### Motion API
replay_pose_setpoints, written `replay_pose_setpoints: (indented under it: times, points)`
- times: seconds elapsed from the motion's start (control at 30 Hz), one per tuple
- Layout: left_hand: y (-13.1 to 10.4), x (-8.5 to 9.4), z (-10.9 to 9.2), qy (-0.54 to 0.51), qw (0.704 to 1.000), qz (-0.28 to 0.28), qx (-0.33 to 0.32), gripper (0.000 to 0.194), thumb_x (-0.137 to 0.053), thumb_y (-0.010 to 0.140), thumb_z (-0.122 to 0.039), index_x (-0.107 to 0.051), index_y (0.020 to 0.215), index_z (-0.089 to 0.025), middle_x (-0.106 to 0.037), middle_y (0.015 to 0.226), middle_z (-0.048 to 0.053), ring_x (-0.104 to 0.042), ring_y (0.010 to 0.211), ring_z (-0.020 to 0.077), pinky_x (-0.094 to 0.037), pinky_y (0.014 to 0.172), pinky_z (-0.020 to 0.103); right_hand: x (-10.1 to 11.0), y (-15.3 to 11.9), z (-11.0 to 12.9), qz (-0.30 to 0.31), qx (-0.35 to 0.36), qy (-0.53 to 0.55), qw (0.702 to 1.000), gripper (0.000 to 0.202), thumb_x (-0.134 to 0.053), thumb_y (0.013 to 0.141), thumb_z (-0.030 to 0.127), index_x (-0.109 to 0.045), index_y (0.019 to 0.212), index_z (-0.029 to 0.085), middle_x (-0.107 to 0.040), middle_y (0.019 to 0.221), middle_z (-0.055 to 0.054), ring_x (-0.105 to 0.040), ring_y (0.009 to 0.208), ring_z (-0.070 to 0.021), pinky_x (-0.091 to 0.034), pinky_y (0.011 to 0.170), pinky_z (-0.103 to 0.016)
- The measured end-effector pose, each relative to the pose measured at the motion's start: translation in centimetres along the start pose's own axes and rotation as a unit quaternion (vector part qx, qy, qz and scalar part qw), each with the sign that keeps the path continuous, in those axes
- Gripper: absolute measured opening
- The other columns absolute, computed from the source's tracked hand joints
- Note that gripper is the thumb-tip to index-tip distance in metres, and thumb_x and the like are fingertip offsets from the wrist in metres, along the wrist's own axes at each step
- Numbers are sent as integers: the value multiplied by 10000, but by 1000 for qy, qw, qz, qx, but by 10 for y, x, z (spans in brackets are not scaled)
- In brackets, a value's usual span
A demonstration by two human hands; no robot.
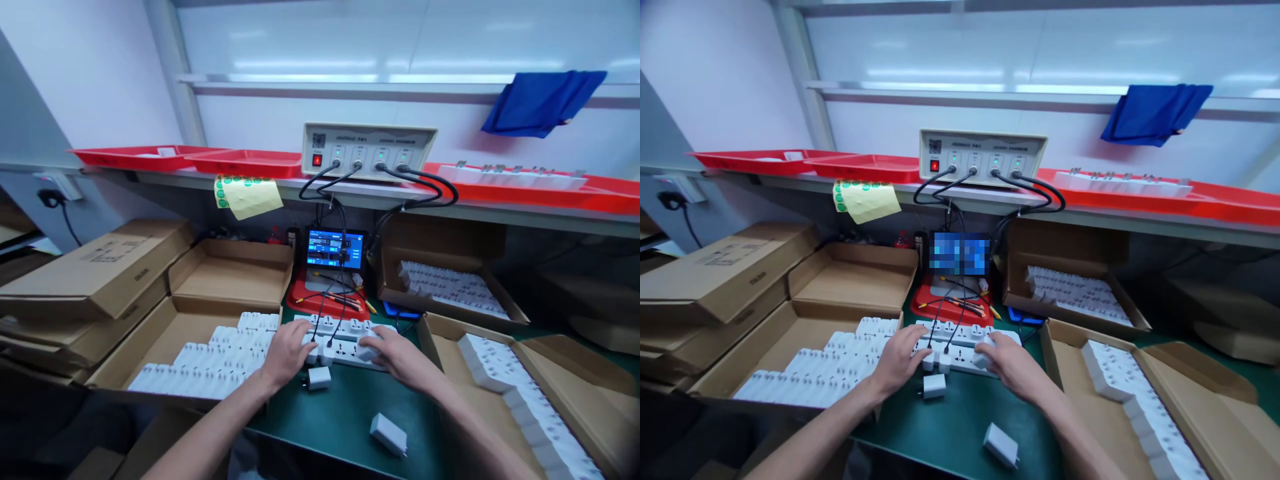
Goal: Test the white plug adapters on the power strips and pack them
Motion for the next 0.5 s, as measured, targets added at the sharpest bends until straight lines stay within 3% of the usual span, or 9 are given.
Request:
replay_pose_setpoints:
  times: [0.1, 0.17, 0.23, 0.3, 0.37, 0.43, 0.5]
  points:
    - [-14, 2, -28, 0, 995, -26, -101, 576, -684, 1094, -464, -580, 1616, -242, -712, 1505, 207, -702, 1408, 369, -629, 1164, 549, -1, -10, 20, -37, 2, 214, 976, 455, -665, 1066, 569, -741, 1449, 335, -724, 1462, -115, -650, 1362, -363, -557, 1143, -485]
    - [-21, 3, -48, -23, 988, -10, -152, 659, -713, 1078, -442, -517, 1684, -274, -622, 1619, 219, -647, 1486, 386, -618, 1184, 564, -15, -11, 39, -46, -9, 372, 927, 554, -731, 1023, 663, -721, 1460, 322, -735, 1426, -109, -668, 1307, -350, -588, 1084, -466]
    - [-25, 6, -63, -59, 985, -4, -163, 643, -706, 1067, -334, -529, 1685, -304, -582, 1645, 212, -639, 1489, 378, -623, 1173, 555, -32, -10, 57, -35, -31, 489, 871, 619, -787, 991, 681, -696, 1483, 318, -751, 1339, -100, -701, 1179, -312, -611, 987, -427]
    - [-28, 13, -70, -103, 985, -1, -141, 614, -695, 1040, -256, -585, 1642, -310, -605, 1593, 197, -675, 1423, 350, -638, 1140, 521, -45, -10, 68, -4, -52, 545, 837, 691, -797, 985, 697, -648, 1552, 332, -751, 1318, -96, -717, 1103, -284, -620, 947, -417]
    - [-29, 22, -69, -138, 986, 10, -97, 566, -722, 1009, -266, -654, 1571, -291, -653, 1499, 182, -716, 1323, 326, -653, 1093, 488, -49, -13, 72, 21, -61, 532, 844, 776, -752, 1003, 733, -572, 1649, 342, -737, 1406, -118, -726, 1177, -303, -632, 998, -453]
    - [-30, 35, -57, -154, 987, 21, -30, 511, -758, 987, -311, -712, 1494, -268, -695, 1401, 165, -740, 1230, 305, -656, 1052, 455, -45, -22, 65, 21, -62, 440, 895, 793, -688, 1031, 753, -533, 1695, 349, -695, 1545, -139, -690, 1355, -347, -611, 1120, -514]
    - [-29, 52, -34, -143, 988, 16, 50, 457, -766, 980, -335, -752, 1431, -261, -736, 1310, 140, -748, 1163, 285, -646, 1037, 432, -42, -38, 46, 12, -60, 294, 954, 699, -642, 1052, 744, -606, 1643, 373, -665, 1631, -125, -641, 1473, -377, -563, 1222, -550]
Point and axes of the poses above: each hand's wrist, its own y-axis towards the middle knuckle, its own x-axis out of the back of the hand, z = x × y, the point moved 1 cm from there along y, towards the middle knuckle
